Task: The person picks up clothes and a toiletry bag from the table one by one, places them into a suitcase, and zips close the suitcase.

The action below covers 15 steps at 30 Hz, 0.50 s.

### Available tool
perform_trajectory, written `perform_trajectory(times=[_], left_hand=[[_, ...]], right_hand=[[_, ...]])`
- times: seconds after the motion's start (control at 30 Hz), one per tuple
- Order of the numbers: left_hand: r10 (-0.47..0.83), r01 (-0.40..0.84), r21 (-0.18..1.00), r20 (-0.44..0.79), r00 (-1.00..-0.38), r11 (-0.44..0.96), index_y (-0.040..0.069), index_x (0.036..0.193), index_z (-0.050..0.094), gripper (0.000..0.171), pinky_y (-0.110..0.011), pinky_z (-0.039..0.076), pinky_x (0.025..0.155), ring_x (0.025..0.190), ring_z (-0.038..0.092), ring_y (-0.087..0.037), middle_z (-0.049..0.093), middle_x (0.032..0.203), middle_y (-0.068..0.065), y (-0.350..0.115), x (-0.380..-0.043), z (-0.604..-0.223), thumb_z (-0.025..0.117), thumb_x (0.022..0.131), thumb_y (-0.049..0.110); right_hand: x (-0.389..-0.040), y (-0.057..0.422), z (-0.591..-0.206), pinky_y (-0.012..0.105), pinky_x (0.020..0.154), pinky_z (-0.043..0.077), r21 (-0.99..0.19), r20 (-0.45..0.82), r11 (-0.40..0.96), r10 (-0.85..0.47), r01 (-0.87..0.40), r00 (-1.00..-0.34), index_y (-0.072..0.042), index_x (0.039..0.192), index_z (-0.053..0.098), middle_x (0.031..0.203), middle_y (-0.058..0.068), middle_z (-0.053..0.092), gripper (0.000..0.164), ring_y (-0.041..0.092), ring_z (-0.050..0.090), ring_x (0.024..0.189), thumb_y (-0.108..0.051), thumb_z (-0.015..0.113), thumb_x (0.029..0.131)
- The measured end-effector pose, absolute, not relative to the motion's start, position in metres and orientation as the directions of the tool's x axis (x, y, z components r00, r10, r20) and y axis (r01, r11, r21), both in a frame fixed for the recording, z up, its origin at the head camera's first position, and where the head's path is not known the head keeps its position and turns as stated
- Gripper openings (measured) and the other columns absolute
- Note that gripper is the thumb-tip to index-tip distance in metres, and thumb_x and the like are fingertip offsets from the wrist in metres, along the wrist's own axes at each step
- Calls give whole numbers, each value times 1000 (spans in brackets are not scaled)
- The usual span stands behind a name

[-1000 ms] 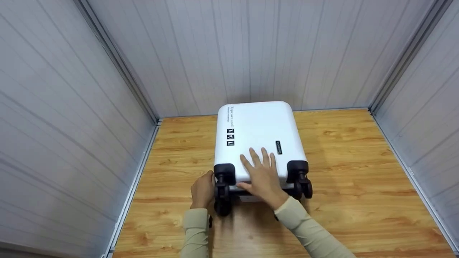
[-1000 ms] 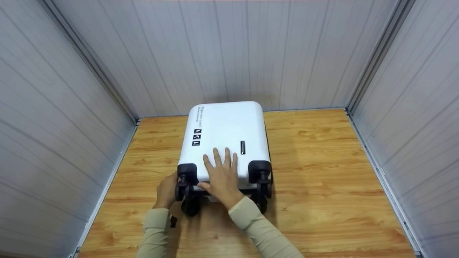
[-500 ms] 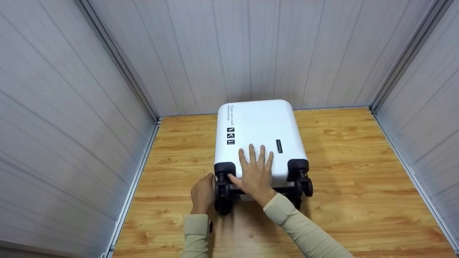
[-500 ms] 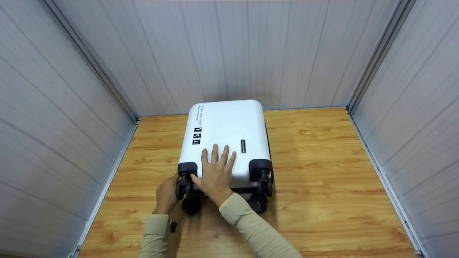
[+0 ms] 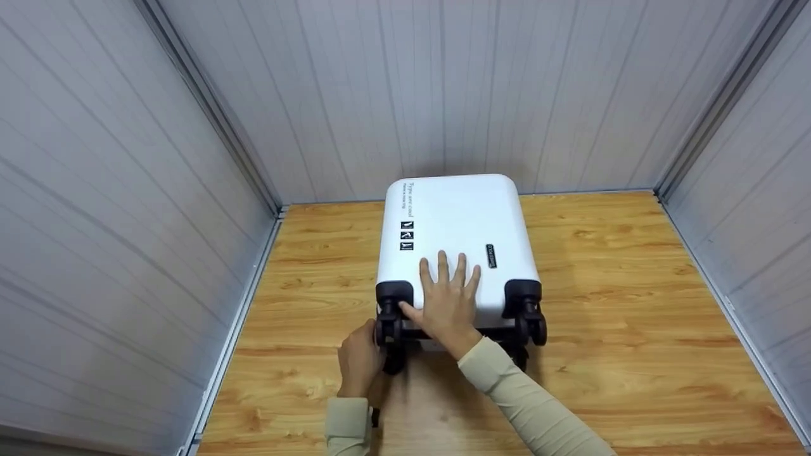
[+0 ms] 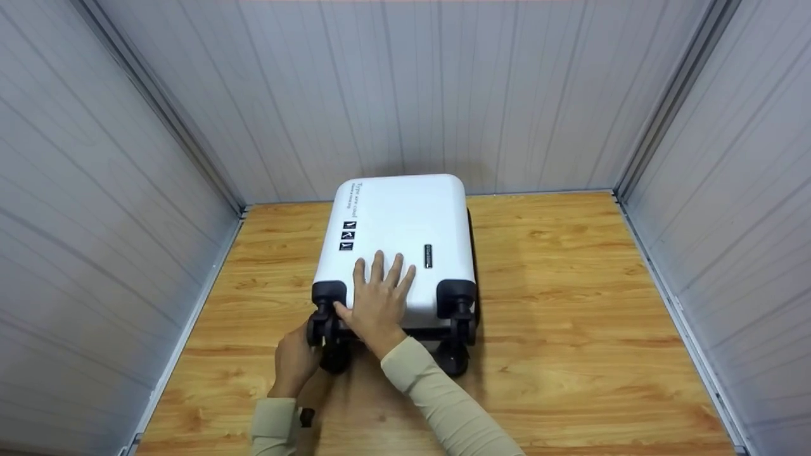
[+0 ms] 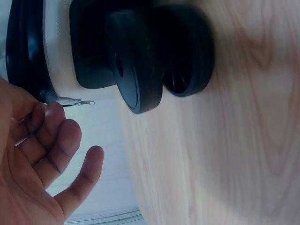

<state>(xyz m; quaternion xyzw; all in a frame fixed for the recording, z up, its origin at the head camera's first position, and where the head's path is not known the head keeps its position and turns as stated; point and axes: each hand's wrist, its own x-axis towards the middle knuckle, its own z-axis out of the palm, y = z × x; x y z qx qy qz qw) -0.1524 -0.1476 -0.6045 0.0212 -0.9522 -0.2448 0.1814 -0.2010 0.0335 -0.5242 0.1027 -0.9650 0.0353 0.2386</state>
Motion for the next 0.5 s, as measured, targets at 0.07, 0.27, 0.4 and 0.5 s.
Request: perform_trajectory(times=[0.07,0.27,0.4,0.5], left_hand=[[-133,56,481,349,-928,875,12,83,66,8,-49,51,53,64,68,-33,70,74,-10,-146,-149,-606,74,85,13],[-97,122,458,426,-900,881,10,85,68,8,-48,51,52,62,68,-33,70,73,-11,-140,-140,-607,76,85,13],[-67,140,417,444,-893,898,12,79,65,10,-45,50,50,58,65,-29,67,67,-9,-135,-135,-608,73,86,11],[-48,146,397,439,-897,906,12,71,59,21,-43,49,49,55,62,-27,62,63,-8,-131,-130,-609,71,89,12]], right_hand=[[-202,33,-524,72,107,38,-17,471,977,-181,-214,-863,-22,148,55,152,18,52,97,51,48,138,-84,64,75],[-205,34,-527,72,107,38,-31,500,975,-174,-218,-849,-21,147,57,151,18,53,96,52,48,138,-82,67,74],[-207,36,-529,72,107,38,-40,501,974,-175,-225,-847,-22,147,57,151,17,53,96,52,48,138,-83,67,74],[-207,37,-531,72,107,38,-49,491,972,-177,-230,-853,-22,147,56,152,17,52,96,52,47,138,-83,66,74]])
